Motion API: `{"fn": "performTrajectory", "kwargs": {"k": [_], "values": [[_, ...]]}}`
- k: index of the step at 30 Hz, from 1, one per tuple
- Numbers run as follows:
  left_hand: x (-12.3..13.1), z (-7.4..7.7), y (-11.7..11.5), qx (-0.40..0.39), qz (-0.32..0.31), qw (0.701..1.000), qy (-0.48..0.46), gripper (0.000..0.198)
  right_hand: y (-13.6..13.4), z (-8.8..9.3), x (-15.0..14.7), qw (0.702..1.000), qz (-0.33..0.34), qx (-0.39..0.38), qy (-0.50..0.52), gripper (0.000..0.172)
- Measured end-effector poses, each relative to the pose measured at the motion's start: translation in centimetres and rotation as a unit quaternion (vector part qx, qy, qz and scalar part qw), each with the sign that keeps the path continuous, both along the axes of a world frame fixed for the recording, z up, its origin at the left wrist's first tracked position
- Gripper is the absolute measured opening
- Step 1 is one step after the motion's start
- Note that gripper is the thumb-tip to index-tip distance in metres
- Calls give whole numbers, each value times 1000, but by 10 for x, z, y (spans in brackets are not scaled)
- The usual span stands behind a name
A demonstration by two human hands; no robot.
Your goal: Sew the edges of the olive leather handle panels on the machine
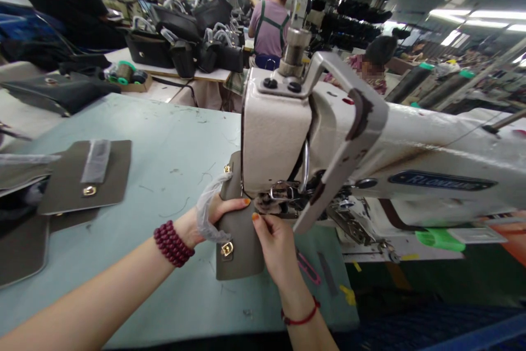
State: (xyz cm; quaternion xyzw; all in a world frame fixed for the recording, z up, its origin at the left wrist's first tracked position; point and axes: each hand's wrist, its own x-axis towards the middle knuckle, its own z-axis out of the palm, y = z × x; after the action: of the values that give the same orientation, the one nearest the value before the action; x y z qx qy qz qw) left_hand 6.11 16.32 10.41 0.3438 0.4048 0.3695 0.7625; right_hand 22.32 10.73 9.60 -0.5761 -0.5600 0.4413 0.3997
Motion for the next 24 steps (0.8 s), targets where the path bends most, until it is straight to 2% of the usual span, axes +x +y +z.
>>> {"fn": "performTrajectory", "kwargs": {"k": [6,12,24], "values": [[2,6,-3,-14,6,1000,-4,45,1,2,2,1000,8,5,6,42],[2,1,-4,-18,6,1000,-1,52,2,1,2,1000,13,6,17,40],[2,9,-6,14,6,1000,26,51,1,5,1,1000,10,19,15,41]]}}
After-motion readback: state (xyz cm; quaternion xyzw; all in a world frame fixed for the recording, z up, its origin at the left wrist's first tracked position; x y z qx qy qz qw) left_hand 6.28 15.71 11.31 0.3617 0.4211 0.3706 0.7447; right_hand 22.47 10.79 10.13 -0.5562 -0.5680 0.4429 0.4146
